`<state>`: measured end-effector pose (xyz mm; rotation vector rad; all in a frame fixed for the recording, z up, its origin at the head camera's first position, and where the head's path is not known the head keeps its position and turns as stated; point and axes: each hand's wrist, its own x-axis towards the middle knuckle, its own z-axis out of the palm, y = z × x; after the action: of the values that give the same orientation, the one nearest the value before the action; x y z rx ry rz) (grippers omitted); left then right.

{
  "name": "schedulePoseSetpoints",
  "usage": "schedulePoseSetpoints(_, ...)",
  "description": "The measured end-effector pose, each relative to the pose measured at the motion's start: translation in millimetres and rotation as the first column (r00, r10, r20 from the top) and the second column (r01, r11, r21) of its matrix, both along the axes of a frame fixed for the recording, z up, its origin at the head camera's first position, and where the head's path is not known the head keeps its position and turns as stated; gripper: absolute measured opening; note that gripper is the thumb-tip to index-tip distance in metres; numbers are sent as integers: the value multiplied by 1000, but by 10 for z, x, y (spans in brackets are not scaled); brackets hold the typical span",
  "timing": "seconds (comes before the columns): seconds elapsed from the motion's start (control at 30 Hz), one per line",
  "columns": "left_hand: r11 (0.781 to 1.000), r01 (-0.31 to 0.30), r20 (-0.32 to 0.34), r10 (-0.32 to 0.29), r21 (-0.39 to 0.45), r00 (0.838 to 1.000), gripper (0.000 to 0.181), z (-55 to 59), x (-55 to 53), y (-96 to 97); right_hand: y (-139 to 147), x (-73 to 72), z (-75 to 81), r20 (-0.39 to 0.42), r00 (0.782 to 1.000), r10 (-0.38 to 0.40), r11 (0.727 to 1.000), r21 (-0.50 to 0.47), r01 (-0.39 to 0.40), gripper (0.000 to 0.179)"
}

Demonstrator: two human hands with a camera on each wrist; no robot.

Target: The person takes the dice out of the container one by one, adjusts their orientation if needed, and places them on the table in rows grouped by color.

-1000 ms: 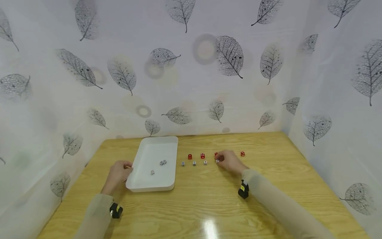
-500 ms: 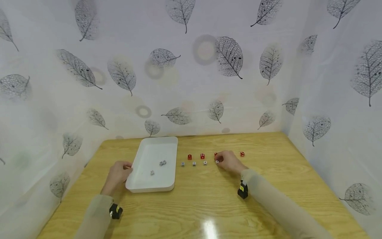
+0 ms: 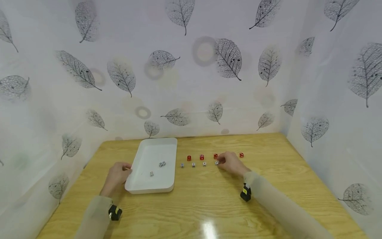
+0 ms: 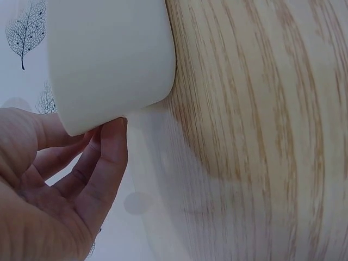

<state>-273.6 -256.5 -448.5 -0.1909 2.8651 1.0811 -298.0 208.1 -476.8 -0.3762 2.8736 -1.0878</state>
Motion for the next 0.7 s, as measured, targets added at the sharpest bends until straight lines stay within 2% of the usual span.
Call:
schedulePoseSetpoints(0.13,1000,0,-4,0,13,1000,31,-5,4,-5,-7,26,18,-11,1000,-27,1000,9,27,25)
schedulePoseSetpoints(0.3,1000,-5,-3,5,9,1000,33,1,4,-2,-48,54,42,-34,999,-12,1000,6,13,17)
schedulePoseSetpoints(0.5,1000,-10,-9,10,16,1000,35,-1,-7,2,-172,51,39,-103,993,52,999,10,-51,10)
schedulePoseSetpoints(0.7,1000,-5,-15,5,-1,1000,34,-4,3,-8,-379,66,55,-83,989,126,991,-25,-129,8)
